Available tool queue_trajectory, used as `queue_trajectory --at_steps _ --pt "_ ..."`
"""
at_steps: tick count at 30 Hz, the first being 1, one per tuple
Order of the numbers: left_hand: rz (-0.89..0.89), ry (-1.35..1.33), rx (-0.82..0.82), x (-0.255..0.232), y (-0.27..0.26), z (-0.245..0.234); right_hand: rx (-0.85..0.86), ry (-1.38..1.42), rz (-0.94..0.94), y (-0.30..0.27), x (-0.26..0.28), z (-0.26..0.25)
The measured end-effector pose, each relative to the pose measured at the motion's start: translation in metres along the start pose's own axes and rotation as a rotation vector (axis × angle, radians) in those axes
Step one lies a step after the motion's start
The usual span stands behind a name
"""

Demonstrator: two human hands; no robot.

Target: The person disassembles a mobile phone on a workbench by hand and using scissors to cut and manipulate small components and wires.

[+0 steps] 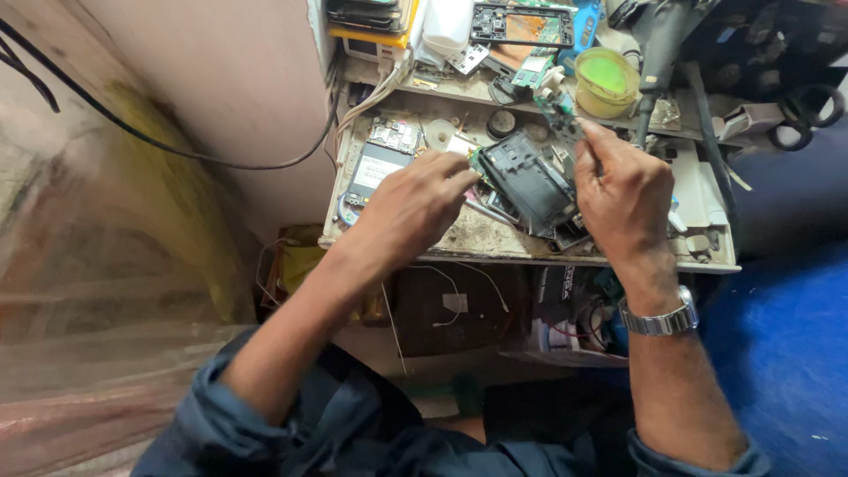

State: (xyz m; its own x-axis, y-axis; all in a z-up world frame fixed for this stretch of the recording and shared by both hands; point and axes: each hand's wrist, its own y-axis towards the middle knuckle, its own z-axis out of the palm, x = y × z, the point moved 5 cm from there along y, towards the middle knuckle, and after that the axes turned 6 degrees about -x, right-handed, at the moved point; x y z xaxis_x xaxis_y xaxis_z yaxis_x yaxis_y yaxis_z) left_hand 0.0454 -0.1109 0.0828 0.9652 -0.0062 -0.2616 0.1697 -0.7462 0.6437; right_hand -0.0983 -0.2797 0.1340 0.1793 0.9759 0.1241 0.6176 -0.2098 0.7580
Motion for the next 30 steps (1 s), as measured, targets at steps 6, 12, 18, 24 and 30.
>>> queue_trajectory --at_steps 6,12,18,24,30 --pt "0.115 0.065 0.208 0.012 0.034 0.047 -0.034 -0.075 0.027 -0.011 -0.008 -0.018" --pt "0.218 0.105 0.144 0.019 0.043 0.052 0.013 -0.258 -0.119 -0.02 0.009 -0.023" --pt "0.275 -0.003 0.031 0.011 0.043 0.038 0.049 -0.334 -0.208 -0.024 0.033 -0.003" --pt "0.248 0.004 0.028 0.011 0.042 0.038 0.192 -0.249 -0.057 -0.029 0.033 0.012" --pt "0.178 -0.093 -0.002 0.016 0.037 0.043 0.326 0.03 0.137 -0.031 -0.001 0.027"
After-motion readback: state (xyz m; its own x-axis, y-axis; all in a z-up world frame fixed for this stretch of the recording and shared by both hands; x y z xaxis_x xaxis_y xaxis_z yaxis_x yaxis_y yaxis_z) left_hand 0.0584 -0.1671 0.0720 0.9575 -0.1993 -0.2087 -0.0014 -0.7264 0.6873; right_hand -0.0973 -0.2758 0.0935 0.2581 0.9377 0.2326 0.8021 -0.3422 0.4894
